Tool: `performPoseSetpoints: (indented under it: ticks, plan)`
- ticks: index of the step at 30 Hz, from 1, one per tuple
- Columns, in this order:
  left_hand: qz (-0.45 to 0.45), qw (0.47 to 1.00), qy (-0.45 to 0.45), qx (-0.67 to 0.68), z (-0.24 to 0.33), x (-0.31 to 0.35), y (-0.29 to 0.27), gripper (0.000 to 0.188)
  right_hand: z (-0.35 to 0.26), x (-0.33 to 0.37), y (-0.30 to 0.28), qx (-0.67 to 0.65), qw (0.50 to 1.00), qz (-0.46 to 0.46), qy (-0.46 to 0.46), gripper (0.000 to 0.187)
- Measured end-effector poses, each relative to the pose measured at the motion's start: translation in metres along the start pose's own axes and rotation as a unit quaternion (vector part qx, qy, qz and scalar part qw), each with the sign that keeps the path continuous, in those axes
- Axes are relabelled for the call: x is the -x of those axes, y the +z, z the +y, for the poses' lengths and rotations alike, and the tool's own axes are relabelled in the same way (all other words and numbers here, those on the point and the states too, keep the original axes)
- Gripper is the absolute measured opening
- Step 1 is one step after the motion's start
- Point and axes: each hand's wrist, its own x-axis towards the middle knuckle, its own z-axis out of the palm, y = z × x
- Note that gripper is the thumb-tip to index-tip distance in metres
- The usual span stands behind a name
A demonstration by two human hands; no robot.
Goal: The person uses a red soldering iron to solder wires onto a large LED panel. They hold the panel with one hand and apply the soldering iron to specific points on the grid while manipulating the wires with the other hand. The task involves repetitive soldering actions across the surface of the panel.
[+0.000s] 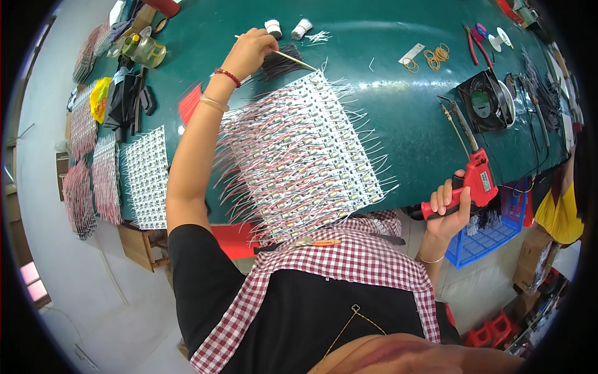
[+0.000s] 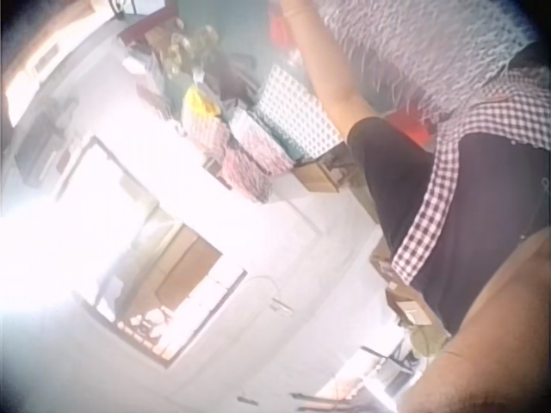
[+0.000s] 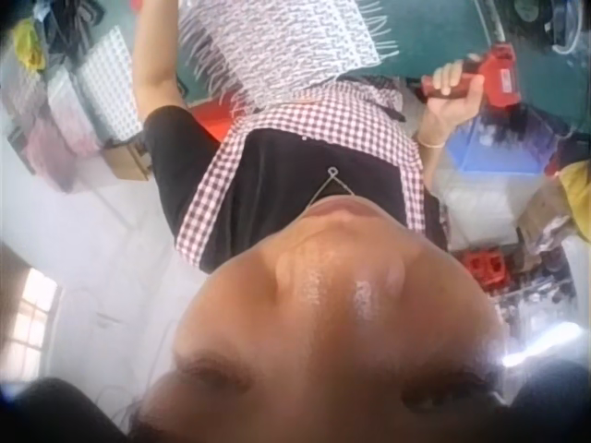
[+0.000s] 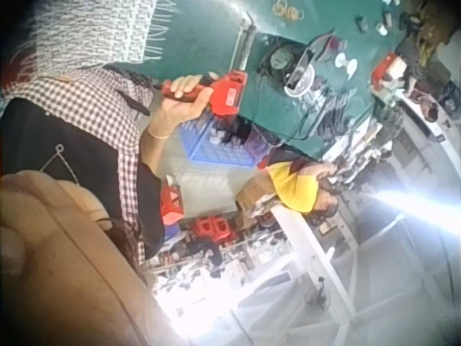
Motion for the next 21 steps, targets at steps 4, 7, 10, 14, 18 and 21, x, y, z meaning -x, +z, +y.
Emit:
performPoseSetpoints:
  ticks: [4, 7, 10, 14, 18, 21]
  plan:
    - [0.007, 1.0, 0.004, 0.009, 0.0, 0.002, -0.001, 0.006, 0.0, 0.003, 0.0, 0.004, 1.0, 0.009, -0.003, 0.036]
    - [0.014, 1.0, 0.014, 0.02, 0.003, 0.001, -0.003, 0.007, 0.001, 0.004, 0.003, 0.005, 1.0, 0.01, -0.002, 0.036]
    - [0.008, 0.999, 0.024, 0.034, 0.004, 0.0, 0.002, 0.007, 0.002, 0.003, 0.008, 0.002, 1.0, 0.004, 0.0, 0.035]
    - [0.022, 0.999, 0.009, 0.045, 0.01, -0.002, 0.003, 0.006, 0.002, 0.002, 0.009, -0.002, 1.0, -0.002, 0.002, 0.036]
    - [0.056, 0.994, 0.013, 0.092, 0.023, -0.013, 0.004, 0.006, 0.002, 0.001, 0.005, -0.006, 1.0, -0.001, 0.003, 0.035]
    - [0.037, 0.992, 0.101, 0.068, 0.045, -0.033, 0.017, 0.007, 0.001, 0.001, 0.003, 0.0, 1.0, 0.014, -0.009, 0.035]
